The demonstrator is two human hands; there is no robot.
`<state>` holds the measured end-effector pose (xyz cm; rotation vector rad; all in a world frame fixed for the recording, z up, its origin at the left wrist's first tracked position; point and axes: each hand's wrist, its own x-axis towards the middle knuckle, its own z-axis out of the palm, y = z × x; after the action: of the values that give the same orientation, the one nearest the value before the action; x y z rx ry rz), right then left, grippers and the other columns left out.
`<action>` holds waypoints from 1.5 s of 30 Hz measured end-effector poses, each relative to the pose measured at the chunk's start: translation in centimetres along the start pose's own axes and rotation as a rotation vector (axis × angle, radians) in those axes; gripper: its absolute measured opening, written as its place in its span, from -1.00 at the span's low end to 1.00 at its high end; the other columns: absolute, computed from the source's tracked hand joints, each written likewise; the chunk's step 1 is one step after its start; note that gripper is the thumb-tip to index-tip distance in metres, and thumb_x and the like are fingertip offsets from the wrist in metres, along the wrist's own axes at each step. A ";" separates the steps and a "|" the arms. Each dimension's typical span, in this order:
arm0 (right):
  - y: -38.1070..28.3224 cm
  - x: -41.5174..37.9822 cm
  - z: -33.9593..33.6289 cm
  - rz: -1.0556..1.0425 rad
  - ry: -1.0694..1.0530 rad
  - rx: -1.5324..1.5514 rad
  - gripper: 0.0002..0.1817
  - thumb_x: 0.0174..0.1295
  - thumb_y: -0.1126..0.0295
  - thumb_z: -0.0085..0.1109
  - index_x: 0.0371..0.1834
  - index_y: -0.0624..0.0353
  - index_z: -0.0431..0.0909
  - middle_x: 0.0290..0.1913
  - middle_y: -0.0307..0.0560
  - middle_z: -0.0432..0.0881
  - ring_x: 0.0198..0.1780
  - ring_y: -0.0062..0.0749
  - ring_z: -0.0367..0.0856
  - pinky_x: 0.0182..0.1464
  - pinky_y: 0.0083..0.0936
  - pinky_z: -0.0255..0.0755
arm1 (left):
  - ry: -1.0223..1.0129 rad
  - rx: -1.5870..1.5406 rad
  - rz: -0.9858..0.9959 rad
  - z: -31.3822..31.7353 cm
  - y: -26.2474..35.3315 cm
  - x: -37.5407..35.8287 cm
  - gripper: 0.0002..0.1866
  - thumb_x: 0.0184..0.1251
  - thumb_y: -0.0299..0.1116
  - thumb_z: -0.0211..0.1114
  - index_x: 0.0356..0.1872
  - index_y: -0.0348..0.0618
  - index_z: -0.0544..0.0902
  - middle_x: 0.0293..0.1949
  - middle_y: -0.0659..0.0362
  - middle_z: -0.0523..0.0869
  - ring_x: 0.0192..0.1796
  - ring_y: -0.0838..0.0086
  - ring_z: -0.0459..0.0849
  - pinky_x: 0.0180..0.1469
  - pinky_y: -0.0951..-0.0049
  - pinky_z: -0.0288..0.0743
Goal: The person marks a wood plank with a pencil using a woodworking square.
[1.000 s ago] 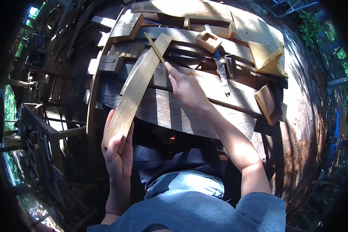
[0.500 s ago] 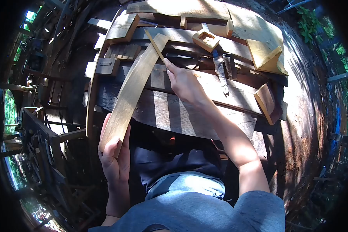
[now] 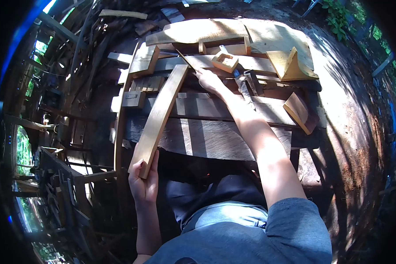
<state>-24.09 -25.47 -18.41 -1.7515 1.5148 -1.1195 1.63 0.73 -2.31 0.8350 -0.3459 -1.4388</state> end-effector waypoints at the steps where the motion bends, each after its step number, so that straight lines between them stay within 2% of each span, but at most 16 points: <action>1: -1.7 -0.1 -1.7 0.329 -0.160 0.139 -0.63 0.51 0.10 -0.11 0.05 0.14 0.51 0.00 0.04 0.72 -0.17 -0.28 0.69 -0.18 -0.35 0.56 | 0.125 -0.136 -0.083 -1.2 0.4 0.5 -0.37 0.24 -0.62 0.12 0.38 -0.53 0.24 0.36 -0.19 0.38 0.43 0.01 0.40 0.55 0.01 0.26; 8: -6.8 -3.7 -6.4 0.537 0.098 0.542 -0.59 0.39 -0.05 0.16 0.08 0.00 0.60 -0.42 -0.42 0.51 -0.67 -0.84 0.10 -0.65 -0.79 -0.01 | -0.017 -0.126 -0.130 -3.8 4.0 -0.9 -0.37 0.22 -0.64 0.14 0.33 -0.60 0.21 0.34 -0.26 0.38 0.44 -0.14 0.35 0.54 -0.17 0.19; 12: -3.0 -7.2 -8.5 0.475 -0.248 1.170 -0.74 0.37 0.03 0.23 -0.18 -0.05 0.62 -0.52 -0.50 0.41 -0.71 -0.88 0.07 -0.69 -0.76 -0.13 | -0.235 0.072 -0.178 -4.4 7.0 -1.3 -0.31 0.21 -0.52 0.10 0.41 -0.53 0.22 0.42 -0.21 0.34 0.46 -0.06 0.36 0.50 -0.16 0.27; 13: -1.8 -7.2 -9.3 0.657 -0.440 1.139 -0.48 0.46 0.26 0.04 0.48 -0.01 0.34 -0.54 -0.48 0.26 -0.65 -0.79 0.02 -0.64 -0.74 -0.13 | -0.196 0.084 -0.198 -4.9 8.0 -0.9 -0.30 0.30 -0.39 0.12 0.45 -0.48 0.20 0.43 -0.19 0.34 0.45 -0.06 0.37 0.46 -0.19 0.33; 14: -0.7 -9.3 -9.4 0.616 -0.436 1.285 -0.62 0.45 0.26 0.05 0.28 0.09 0.48 -0.55 -0.46 0.28 -0.67 -0.77 0.08 -0.67 -0.74 -0.08 | -0.119 0.140 -0.095 -5.0 8.9 -0.6 -0.24 0.40 -0.21 0.18 0.50 -0.41 0.13 0.47 -0.18 0.28 0.47 -0.07 0.34 0.42 -0.21 0.36; 15: -5.2 -10.7 -10.4 0.689 -0.260 1.241 -0.81 0.44 0.20 0.10 -0.09 0.06 0.47 -0.63 -0.45 0.26 -0.71 -0.78 0.09 -0.71 -0.73 -0.06 | -0.208 0.018 -0.111 -4.9 9.8 0.0 -0.18 0.42 -0.12 0.21 0.53 -0.33 0.06 0.51 -0.13 0.21 0.51 -0.02 0.28 0.46 -0.20 0.31; 16: -10.0 -11.9 -11.1 0.755 -0.083 1.187 -0.68 0.43 0.13 0.14 -0.46 0.03 0.45 -0.70 -0.44 0.24 -0.76 -0.80 0.10 -0.76 -0.72 -0.04 | -0.299 -0.104 -0.124 -4.7 10.2 0.7 -0.11 0.43 -0.04 0.25 0.57 -0.26 -0.01 0.56 -0.09 0.13 0.54 0.03 0.21 0.49 -0.18 0.26; 19: -12.7 -16.2 -9.4 0.731 0.149 1.263 -0.68 0.44 0.07 0.12 -0.34 0.07 0.49 -0.69 -0.40 0.34 -0.77 -0.71 0.18 -0.73 -0.69 0.13 | -0.496 -0.443 0.043 -1.7 8.0 3.5 -0.01 0.42 0.16 0.21 0.59 -0.22 -0.11 0.60 -0.02 0.01 0.59 0.10 0.12 0.55 -0.08 0.17; 21: -15.3 -19.1 -7.0 0.737 0.328 1.245 -0.72 0.45 0.10 0.09 -0.17 0.11 0.48 -0.66 -0.35 0.38 -0.74 -0.69 0.26 -0.71 -0.70 0.19 | -0.346 -0.138 0.306 2.2 2.8 4.3 -0.10 0.41 0.20 0.18 0.52 -0.27 0.14 0.56 -0.03 0.17 0.58 0.21 0.17 0.59 0.22 0.10; 24: -18.5 -23.2 -3.7 0.687 0.358 1.325 -0.71 0.45 0.14 0.11 -0.01 0.11 0.41 -0.63 -0.31 0.40 -0.73 -0.70 0.30 -0.70 -0.71 0.19 | -0.187 0.143 0.147 6.2 -5.6 2.9 -0.50 0.50 -0.32 0.24 0.35 -0.25 0.35 0.30 -0.08 0.54 0.36 0.28 0.53 0.33 0.32 0.41; 30: -17.3 -27.1 -5.2 0.392 0.253 1.162 -0.29 0.48 -0.12 -0.01 0.44 0.21 0.22 -0.39 -0.26 0.47 -0.69 -0.76 0.19 -0.69 -0.78 0.09 | -0.311 0.196 -0.084 5.5 -6.6 4.3 -0.42 0.37 -0.45 0.26 0.31 -0.21 0.16 -0.21 -0.09 0.69 -0.24 0.17 0.80 -0.15 0.18 0.77; 33: -14.6 -26.0 -7.8 0.417 0.191 0.819 -0.42 0.57 -0.02 -0.18 0.39 0.23 0.34 -0.43 -0.29 0.46 -0.68 -0.78 0.16 -0.65 -0.76 0.07 | -0.465 0.220 -0.330 4.0 -4.6 5.4 -0.41 0.34 -0.48 0.17 0.34 -0.11 0.14 -0.25 -0.12 0.68 -0.35 0.15 0.79 -0.27 0.10 0.78; 39: -13.0 -23.7 -9.0 0.499 0.082 0.493 -0.46 0.59 0.13 -0.18 0.51 0.14 0.27 -0.47 -0.35 0.42 -0.61 -0.80 0.26 -0.59 -0.77 0.10 | -0.537 0.174 -0.377 3.3 -5.4 6.4 -0.35 0.31 -0.49 0.15 0.41 -0.14 0.12 -0.16 -0.15 0.67 -0.37 0.19 0.78 -0.25 0.13 0.79; 42: -13.9 -23.1 -8.7 0.436 -0.023 0.289 -0.45 0.58 0.15 -0.10 0.52 0.16 0.25 -0.43 -0.28 0.49 -0.53 -0.69 0.36 -0.45 -0.71 0.26 | -0.530 0.109 -0.316 2.3 -3.8 5.8 -0.28 0.36 -0.26 0.17 0.50 -0.25 0.15 0.13 -0.22 0.57 0.06 0.18 0.72 0.11 -0.01 0.69; 44: -14.7 -22.4 -8.5 0.421 -0.165 0.119 -0.45 0.58 0.17 -0.08 0.54 0.15 0.21 -0.26 -0.08 0.64 -0.30 -0.44 0.63 -0.19 -0.57 0.47 | -0.327 -0.287 -0.476 1.8 -2.9 4.8 -0.41 0.35 -0.33 -0.03 0.36 -0.46 0.27 0.20 -0.23 0.51 0.13 0.15 0.67 0.01 0.00 0.73; 45: -14.3 -21.9 -7.7 0.287 -0.136 0.066 -0.47 0.58 0.15 -0.08 0.51 0.10 0.24 0.04 0.18 0.67 0.06 -0.15 0.68 0.13 -0.37 0.46 | -0.337 -0.424 -0.530 1.4 -2.8 4.2 -0.41 0.34 -0.33 -0.01 0.34 -0.51 0.27 0.22 -0.24 0.50 0.09 0.17 0.68 -0.06 0.06 0.75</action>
<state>-23.73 -0.44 -7.60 -1.4776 1.5665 -0.8774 -0.71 -3.46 -4.37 0.3420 -0.0574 -2.0647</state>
